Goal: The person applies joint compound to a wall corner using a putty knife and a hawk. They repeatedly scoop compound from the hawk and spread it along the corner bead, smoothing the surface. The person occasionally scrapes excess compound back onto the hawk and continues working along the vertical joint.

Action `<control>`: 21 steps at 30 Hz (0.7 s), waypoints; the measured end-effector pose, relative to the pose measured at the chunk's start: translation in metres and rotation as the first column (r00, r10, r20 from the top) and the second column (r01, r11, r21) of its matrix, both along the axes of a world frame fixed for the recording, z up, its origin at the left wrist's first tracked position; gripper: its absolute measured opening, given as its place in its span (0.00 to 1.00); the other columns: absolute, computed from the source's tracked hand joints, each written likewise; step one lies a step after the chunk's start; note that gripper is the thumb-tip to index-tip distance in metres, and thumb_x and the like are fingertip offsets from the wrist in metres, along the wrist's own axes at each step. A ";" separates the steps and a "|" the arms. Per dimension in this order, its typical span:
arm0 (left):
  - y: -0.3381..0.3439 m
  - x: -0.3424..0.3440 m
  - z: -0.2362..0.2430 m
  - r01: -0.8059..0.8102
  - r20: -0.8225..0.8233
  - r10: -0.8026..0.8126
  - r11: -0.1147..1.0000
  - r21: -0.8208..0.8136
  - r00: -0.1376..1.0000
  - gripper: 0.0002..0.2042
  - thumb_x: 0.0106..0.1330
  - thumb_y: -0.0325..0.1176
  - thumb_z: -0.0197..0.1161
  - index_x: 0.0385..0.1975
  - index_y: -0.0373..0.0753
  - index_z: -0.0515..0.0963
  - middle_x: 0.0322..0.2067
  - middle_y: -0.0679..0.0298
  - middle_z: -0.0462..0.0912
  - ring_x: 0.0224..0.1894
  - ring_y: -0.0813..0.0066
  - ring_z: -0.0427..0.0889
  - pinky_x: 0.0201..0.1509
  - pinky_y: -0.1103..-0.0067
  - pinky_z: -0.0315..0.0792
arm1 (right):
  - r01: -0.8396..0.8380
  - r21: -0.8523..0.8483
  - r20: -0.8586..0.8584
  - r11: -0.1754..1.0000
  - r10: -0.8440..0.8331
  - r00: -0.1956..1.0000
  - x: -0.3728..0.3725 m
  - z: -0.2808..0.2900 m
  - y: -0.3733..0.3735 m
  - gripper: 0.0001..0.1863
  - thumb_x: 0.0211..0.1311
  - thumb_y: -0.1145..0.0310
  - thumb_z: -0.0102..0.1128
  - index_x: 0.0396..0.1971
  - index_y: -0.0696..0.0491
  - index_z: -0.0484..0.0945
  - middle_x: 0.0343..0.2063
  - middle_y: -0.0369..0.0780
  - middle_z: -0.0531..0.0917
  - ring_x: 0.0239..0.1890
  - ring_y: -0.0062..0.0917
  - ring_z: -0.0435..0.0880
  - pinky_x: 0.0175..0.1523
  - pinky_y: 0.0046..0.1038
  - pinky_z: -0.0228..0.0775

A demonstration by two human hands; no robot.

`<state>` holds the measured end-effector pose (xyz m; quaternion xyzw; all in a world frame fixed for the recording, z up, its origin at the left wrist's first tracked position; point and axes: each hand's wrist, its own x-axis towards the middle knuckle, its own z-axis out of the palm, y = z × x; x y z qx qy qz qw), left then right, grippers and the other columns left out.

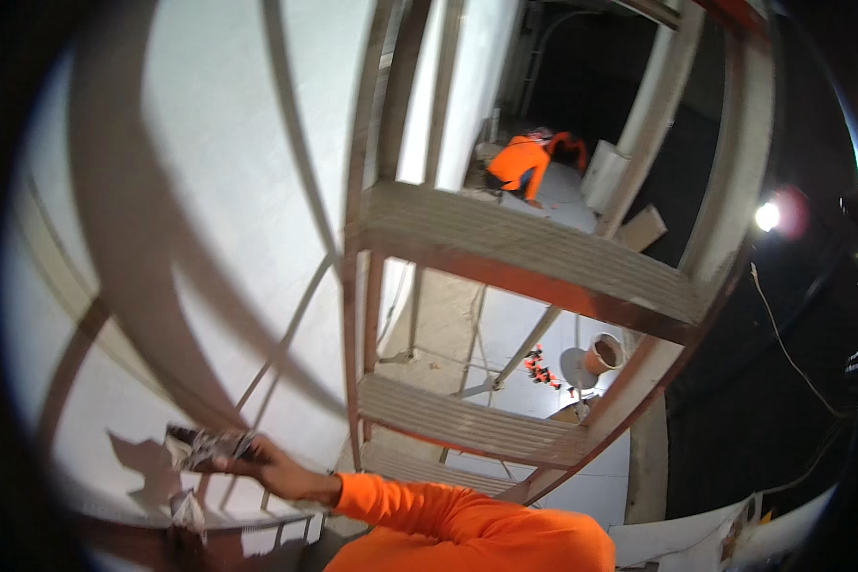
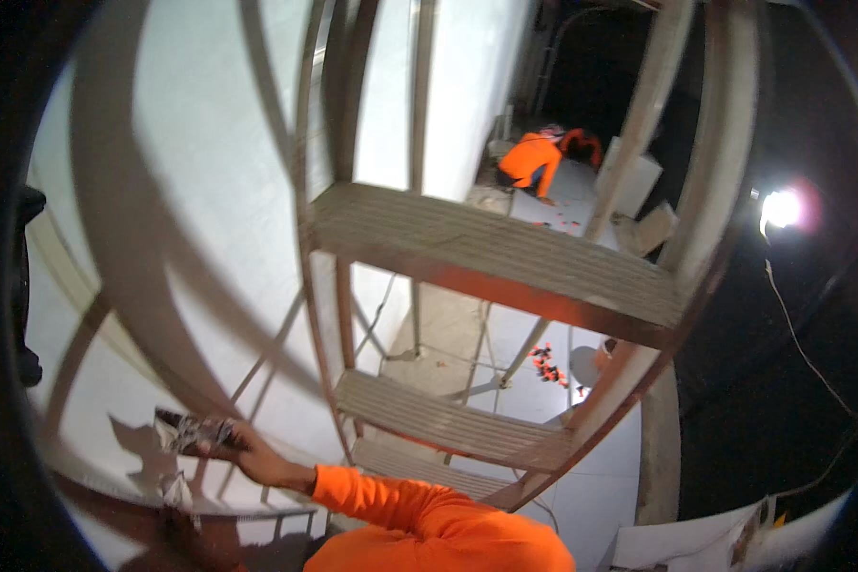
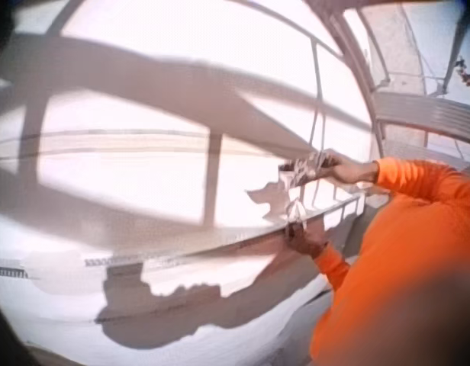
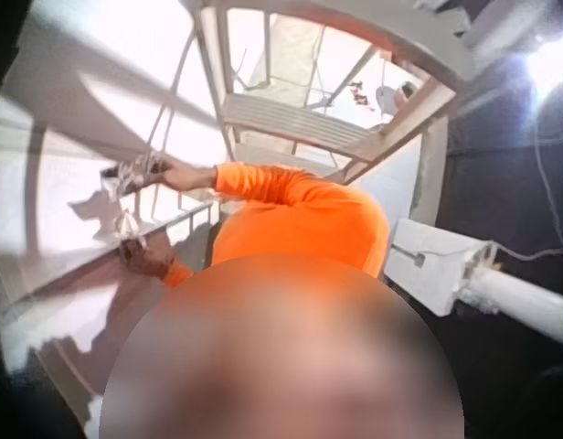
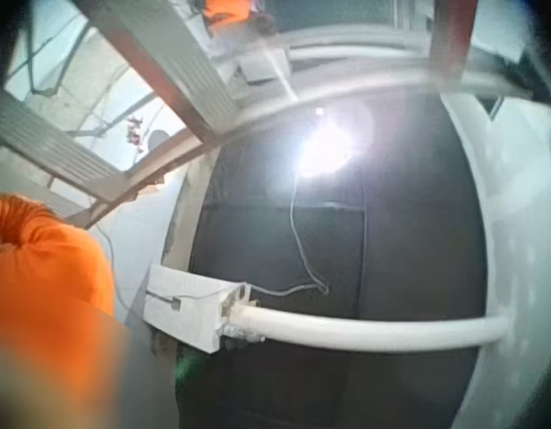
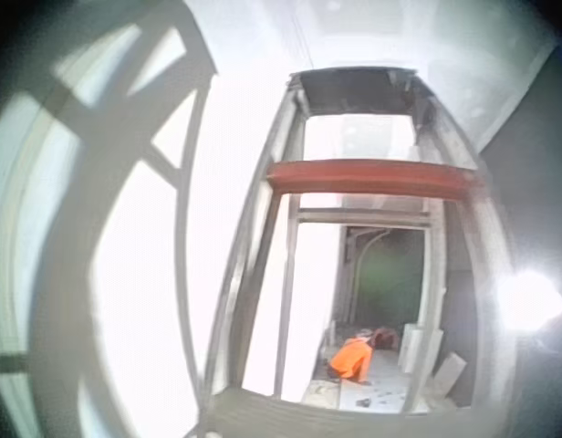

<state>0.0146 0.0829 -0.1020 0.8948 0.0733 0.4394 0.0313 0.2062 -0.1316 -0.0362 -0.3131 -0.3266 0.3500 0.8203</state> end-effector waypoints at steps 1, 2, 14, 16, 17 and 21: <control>-0.001 -0.005 -0.001 0.006 0.024 -0.009 0.995 0.101 1.000 0.14 0.74 0.36 0.60 0.55 0.39 0.77 0.50 0.54 0.83 0.49 0.56 0.83 0.53 0.59 0.77 | 0.066 -0.196 0.067 0.978 -0.054 0.996 0.003 -0.002 -0.002 0.20 0.73 0.65 0.64 0.59 0.58 0.76 0.53 0.36 0.84 0.57 0.20 0.78 0.67 0.28 0.68; -0.003 -0.007 -0.005 -0.038 0.027 0.038 0.999 0.013 0.999 0.13 0.72 0.36 0.60 0.52 0.39 0.78 0.48 0.54 0.83 0.48 0.55 0.83 0.53 0.60 0.77 | 0.073 -0.136 0.042 0.988 -0.068 0.997 0.003 -0.006 -0.004 0.20 0.72 0.63 0.64 0.58 0.57 0.77 0.54 0.36 0.84 0.57 0.21 0.79 0.67 0.28 0.68; -0.059 -0.024 0.036 0.509 0.528 0.109 0.164 -0.845 0.842 0.12 0.63 0.28 0.68 0.43 0.29 0.83 0.34 0.61 0.86 0.34 0.74 0.83 0.42 0.78 0.77 | 0.005 0.134 -0.312 0.991 0.037 0.949 -0.055 -0.019 0.024 0.14 0.74 0.73 0.57 0.56 0.54 0.77 0.47 0.40 0.86 0.51 0.32 0.84 0.63 0.41 0.74; -0.061 -0.029 0.036 0.554 0.565 0.078 0.126 -0.823 0.821 0.12 0.64 0.28 0.69 0.44 0.28 0.83 0.35 0.60 0.86 0.34 0.74 0.84 0.44 0.77 0.78 | 0.032 0.136 -0.310 0.990 0.011 0.951 -0.060 -0.021 0.026 0.18 0.73 0.73 0.59 0.60 0.54 0.74 0.50 0.40 0.84 0.52 0.32 0.84 0.64 0.41 0.73; -0.062 -0.031 0.035 0.539 0.552 0.088 0.130 -0.832 0.829 0.12 0.64 0.29 0.69 0.44 0.28 0.83 0.35 0.60 0.86 0.35 0.74 0.84 0.45 0.77 0.78 | 0.036 0.138 -0.295 0.990 0.007 0.956 -0.060 -0.023 0.026 0.20 0.72 0.73 0.59 0.62 0.53 0.73 0.52 0.40 0.84 0.52 0.32 0.84 0.64 0.41 0.73; -0.059 -0.029 0.029 0.535 0.545 0.098 0.114 -0.837 0.833 0.13 0.65 0.30 0.68 0.45 0.28 0.82 0.36 0.60 0.86 0.37 0.73 0.85 0.47 0.76 0.80 | 0.150 0.124 -0.319 0.981 -0.103 0.942 -0.047 -0.030 0.027 0.23 0.71 0.74 0.61 0.65 0.53 0.70 0.54 0.41 0.83 0.52 0.32 0.85 0.64 0.40 0.74</control>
